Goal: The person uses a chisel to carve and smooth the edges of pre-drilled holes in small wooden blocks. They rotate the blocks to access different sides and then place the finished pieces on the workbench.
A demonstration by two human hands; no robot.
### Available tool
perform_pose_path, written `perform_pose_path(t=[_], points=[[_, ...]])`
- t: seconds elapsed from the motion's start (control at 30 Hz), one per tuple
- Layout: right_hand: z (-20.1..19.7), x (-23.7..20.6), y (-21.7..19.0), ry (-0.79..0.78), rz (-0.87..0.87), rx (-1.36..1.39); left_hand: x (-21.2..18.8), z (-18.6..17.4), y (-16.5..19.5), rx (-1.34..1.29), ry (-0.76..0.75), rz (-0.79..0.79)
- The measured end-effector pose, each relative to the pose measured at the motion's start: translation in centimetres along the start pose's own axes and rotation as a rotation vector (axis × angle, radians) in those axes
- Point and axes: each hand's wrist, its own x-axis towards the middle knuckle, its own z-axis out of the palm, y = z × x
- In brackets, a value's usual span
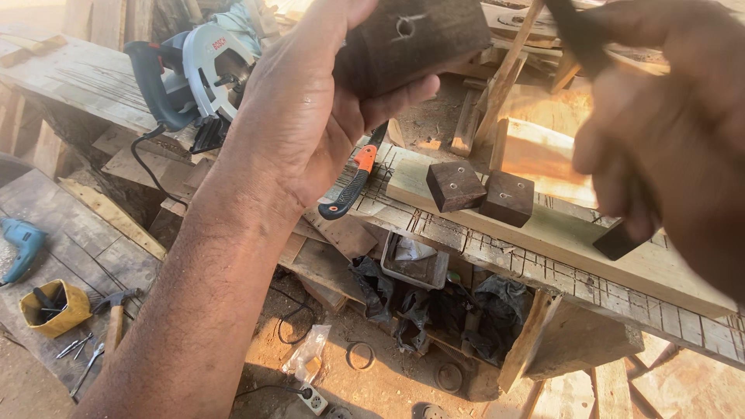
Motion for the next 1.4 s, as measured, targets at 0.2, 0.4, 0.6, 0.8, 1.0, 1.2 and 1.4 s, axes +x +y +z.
perform_pose_path(t=[0.2, 0.4, 0.6, 0.8, 1.0, 1.2, 1.4], points=[[0.2, -3.7, -0.8, -0.103, 0.004, -0.218, 0.5, -0.1, -0.3, 0.065, -0.017, 0.048], [0.0, -3.2, -0.9, -0.109, 0.125, -0.181, 0.8, -0.7, -1.2, 0.182, -0.038, 0.144], [0.0, -3.3, -0.6, -0.079, 0.143, -0.093, 0.5, -0.9, -1.7, 0.406, 0.079, 0.205], [-0.1, -2.8, -1.3, -0.112, 0.161, -0.108, 0.5, -0.9, -1.3, 0.535, 0.133, 0.198], [-0.6, -2.3, -0.9, -0.084, -0.126, -0.453, 0.6, -0.9, -1.4, 0.601, 0.133, 0.207], [-0.6, -2.2, -1.0, -0.045, 0.046, -0.245, 1.4, -1.2, -1.4, 0.454, 0.106, 0.252], [-0.7, -2.2, -1.2, -0.021, -0.007, -0.279, 1.1, -0.9, -1.3, 0.46, 0.062, 0.307]])
